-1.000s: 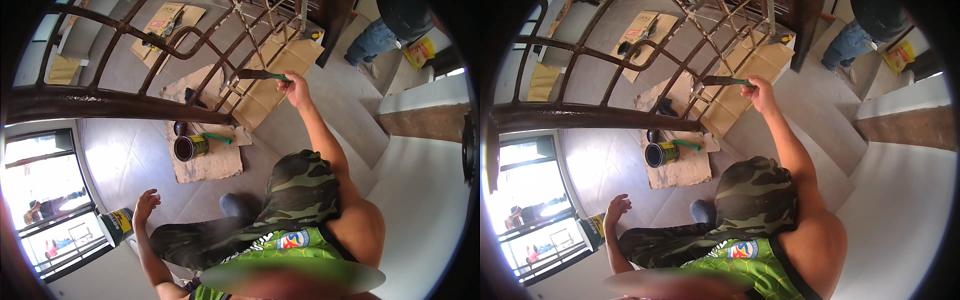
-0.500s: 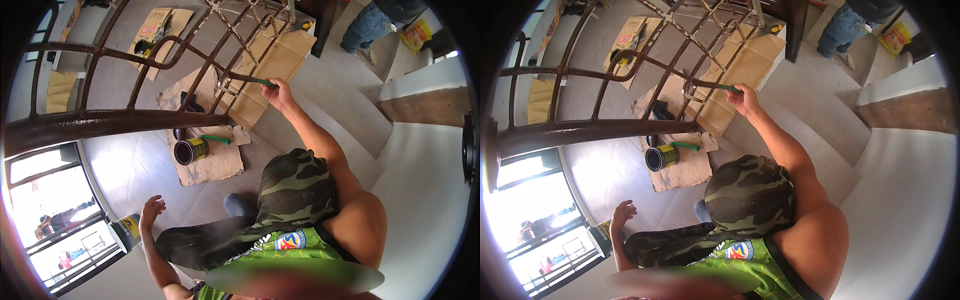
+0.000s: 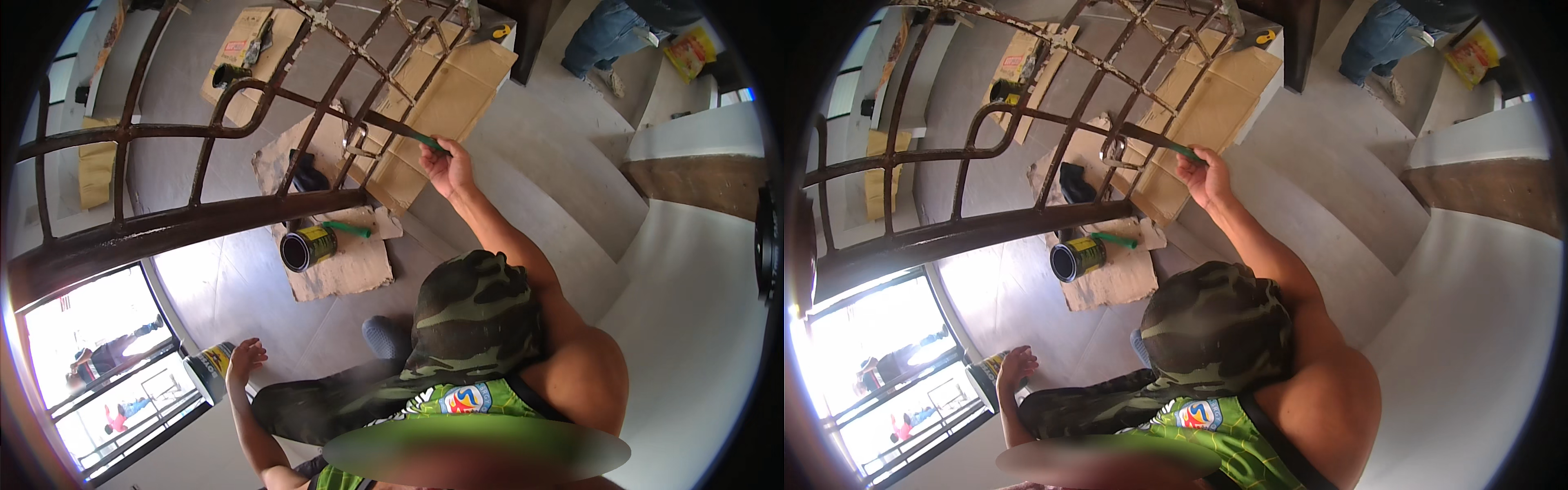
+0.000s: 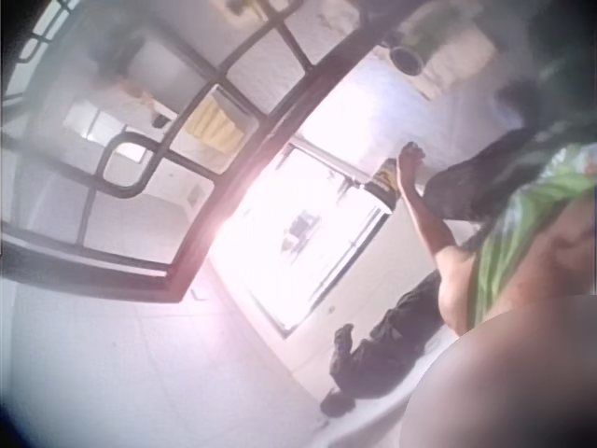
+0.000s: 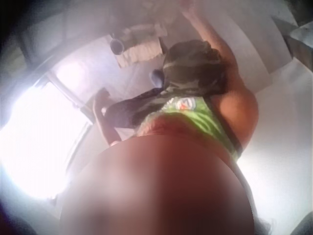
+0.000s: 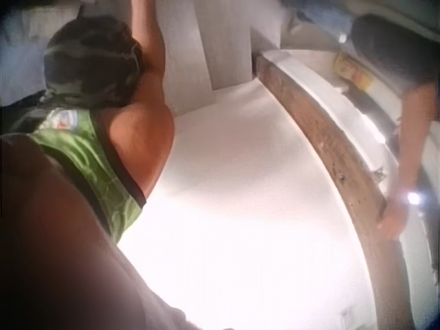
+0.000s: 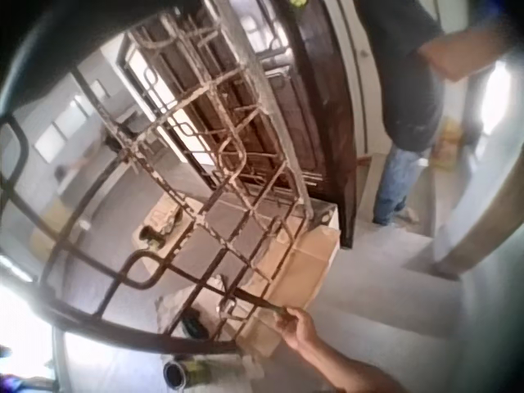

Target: The person sits on the floor and paints a metal gate using a paintbrush and a small paint can. They repeatedly dip the brush into the paint and apply it to the gate's bars and frame. Another person is visible in the background working on a nearby wall.

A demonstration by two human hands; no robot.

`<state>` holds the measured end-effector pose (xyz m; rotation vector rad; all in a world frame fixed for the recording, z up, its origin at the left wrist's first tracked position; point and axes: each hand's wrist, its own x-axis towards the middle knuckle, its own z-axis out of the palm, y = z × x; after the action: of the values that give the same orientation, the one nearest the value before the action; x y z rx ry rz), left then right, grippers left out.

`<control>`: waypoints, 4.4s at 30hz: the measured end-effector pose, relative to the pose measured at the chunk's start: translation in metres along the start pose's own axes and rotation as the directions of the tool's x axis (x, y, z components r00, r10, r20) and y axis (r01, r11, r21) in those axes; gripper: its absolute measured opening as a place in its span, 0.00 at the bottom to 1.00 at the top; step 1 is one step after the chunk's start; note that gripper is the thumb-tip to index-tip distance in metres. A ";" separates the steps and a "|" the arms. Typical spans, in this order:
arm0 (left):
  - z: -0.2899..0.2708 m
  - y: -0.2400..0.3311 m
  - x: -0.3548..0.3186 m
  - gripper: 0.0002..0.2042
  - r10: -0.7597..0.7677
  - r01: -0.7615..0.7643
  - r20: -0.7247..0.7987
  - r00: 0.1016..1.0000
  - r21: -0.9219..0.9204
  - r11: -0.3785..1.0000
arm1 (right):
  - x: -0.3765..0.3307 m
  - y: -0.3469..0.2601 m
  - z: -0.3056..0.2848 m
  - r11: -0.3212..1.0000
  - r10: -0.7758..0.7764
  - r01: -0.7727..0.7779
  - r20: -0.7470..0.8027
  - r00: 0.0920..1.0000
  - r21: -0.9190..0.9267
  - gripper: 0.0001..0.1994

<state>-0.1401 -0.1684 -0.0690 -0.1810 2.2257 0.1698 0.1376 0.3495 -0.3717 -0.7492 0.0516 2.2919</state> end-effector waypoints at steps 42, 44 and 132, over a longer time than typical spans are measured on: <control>0.007 0.048 -0.026 0.26 0.212 -0.211 -0.002 0.977 0.023 0.977 | -0.036 -0.052 0.087 0.733 -0.199 0.260 0.167 0.966 -0.628 0.13; 0.007 0.047 -0.026 0.26 0.224 -0.224 0.000 0.975 0.039 0.974 | -0.042 -0.053 0.091 0.750 -0.152 0.152 0.056 0.987 -0.644 0.12; 0.007 0.037 -0.033 0.25 0.353 -0.353 -0.009 0.935 0.019 0.935 | -0.070 -0.018 0.116 0.137 -0.605 0.786 0.577 0.549 -0.603 0.15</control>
<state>-0.1214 -0.1285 -0.0455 0.2321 2.2549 0.3458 0.1315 0.3476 -0.2351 -0.7239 -1.3427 1.2686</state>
